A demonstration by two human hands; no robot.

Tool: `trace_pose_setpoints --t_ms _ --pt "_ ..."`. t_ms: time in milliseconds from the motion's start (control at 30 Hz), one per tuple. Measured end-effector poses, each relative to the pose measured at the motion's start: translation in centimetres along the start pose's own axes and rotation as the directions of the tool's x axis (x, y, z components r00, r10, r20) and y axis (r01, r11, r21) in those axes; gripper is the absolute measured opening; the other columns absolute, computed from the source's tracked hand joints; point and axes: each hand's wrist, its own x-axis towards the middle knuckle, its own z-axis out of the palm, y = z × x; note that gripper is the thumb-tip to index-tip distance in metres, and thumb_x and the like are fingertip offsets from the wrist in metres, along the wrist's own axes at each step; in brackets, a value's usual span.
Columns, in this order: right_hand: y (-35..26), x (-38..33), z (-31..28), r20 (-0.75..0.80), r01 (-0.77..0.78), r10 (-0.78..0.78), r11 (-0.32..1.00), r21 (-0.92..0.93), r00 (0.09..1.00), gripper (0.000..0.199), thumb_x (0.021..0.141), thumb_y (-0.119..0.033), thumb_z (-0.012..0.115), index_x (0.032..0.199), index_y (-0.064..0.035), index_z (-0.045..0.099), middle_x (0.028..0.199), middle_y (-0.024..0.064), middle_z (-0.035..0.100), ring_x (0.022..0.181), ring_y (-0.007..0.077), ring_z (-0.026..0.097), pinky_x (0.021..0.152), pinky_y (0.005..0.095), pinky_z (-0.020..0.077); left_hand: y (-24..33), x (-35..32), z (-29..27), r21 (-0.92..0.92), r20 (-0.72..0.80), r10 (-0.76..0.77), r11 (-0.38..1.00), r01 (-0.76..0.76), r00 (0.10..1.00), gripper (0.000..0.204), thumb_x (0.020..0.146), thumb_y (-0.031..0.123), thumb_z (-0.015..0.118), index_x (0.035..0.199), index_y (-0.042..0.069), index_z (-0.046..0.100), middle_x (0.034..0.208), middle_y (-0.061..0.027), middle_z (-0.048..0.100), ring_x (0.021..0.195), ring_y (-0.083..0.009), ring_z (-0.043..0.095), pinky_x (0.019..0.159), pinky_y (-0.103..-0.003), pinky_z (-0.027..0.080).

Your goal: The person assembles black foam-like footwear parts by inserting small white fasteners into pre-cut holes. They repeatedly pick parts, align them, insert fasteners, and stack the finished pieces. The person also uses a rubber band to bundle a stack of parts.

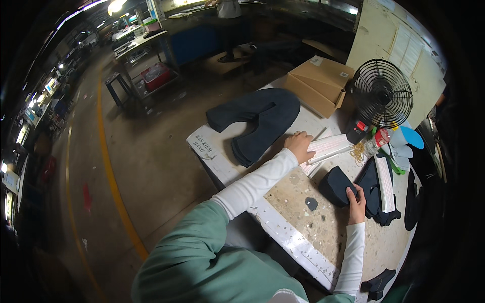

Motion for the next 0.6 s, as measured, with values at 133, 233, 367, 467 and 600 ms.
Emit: trace_pose_setpoints --t_ms 133,233,367,467,600 --pt "-2.4 0.0 0.1 -0.093 -0.156 0.132 0.931 -0.331 0.987 0.024 0.088 -0.022 0.070 0.106 -0.0069 0.063 0.087 0.0017 0.063 0.076 0.0062 0.056 0.065 0.0190 0.0430 -0.5 0.1 0.3 0.020 0.163 -0.111 0.994 0.109 0.980 0.027 0.078 0.025 0.072 0.100 0.010 0.067 0.095 -0.0098 0.066 0.086 -0.0288 0.066 0.077 -0.041 0.054" --pt "-4.8 -1.3 0.0 -0.053 0.111 -0.307 0.492 -0.864 0.950 0.031 0.086 -0.026 0.071 0.107 -0.0056 0.063 0.095 0.0101 0.067 0.074 0.0189 0.064 0.065 0.0274 0.0490 -0.6 0.4 0.1 -0.078 0.059 -0.096 0.992 0.101 0.994 0.019 0.079 0.021 0.071 0.094 0.009 0.069 0.091 -0.0097 0.067 0.078 -0.0283 0.067 0.071 -0.040 0.054" --pt "-5.4 -3.0 2.1 0.201 0.434 -0.633 0.237 -0.869 0.748 0.052 0.082 -0.026 0.073 0.129 -0.0119 0.055 0.135 0.0136 0.052 0.120 0.0328 0.051 0.095 0.0420 0.0416 -0.3 0.6 0.1 -0.416 -0.185 -0.130 0.908 0.042 0.974 0.014 0.081 0.017 0.070 0.089 0.006 0.069 0.081 -0.0114 0.069 0.063 -0.0252 0.067 0.059 -0.034 0.053" --pt "-3.8 -3.9 4.0 0.395 0.547 -0.641 0.046 -0.836 0.658 0.068 0.078 -0.024 0.074 0.140 -0.0170 0.047 0.146 0.0117 0.041 0.137 0.0341 0.034 0.109 0.0475 0.0273 -0.1 0.7 0.1 -0.558 -0.268 -0.219 0.829 0.035 0.938 0.014 0.083 0.015 0.069 0.090 0.003 0.069 0.075 -0.0129 0.069 0.057 -0.0211 0.067 0.053 -0.030 0.052" --pt "-2.0 -3.9 4.6 0.495 0.545 -0.544 -0.082 -0.835 0.677 0.065 0.080 -0.016 0.070 0.141 -0.0180 0.047 0.141 0.0116 0.047 0.132 0.0309 0.042 0.107 0.0446 0.0325 -0.4 0.9 -0.5 -0.621 -0.316 -0.316 0.782 0.057 0.895 0.015 0.086 0.014 0.068 0.092 0.000 0.069 0.072 -0.0113 0.069 0.059 -0.0159 0.068 0.052 -0.028 0.052"
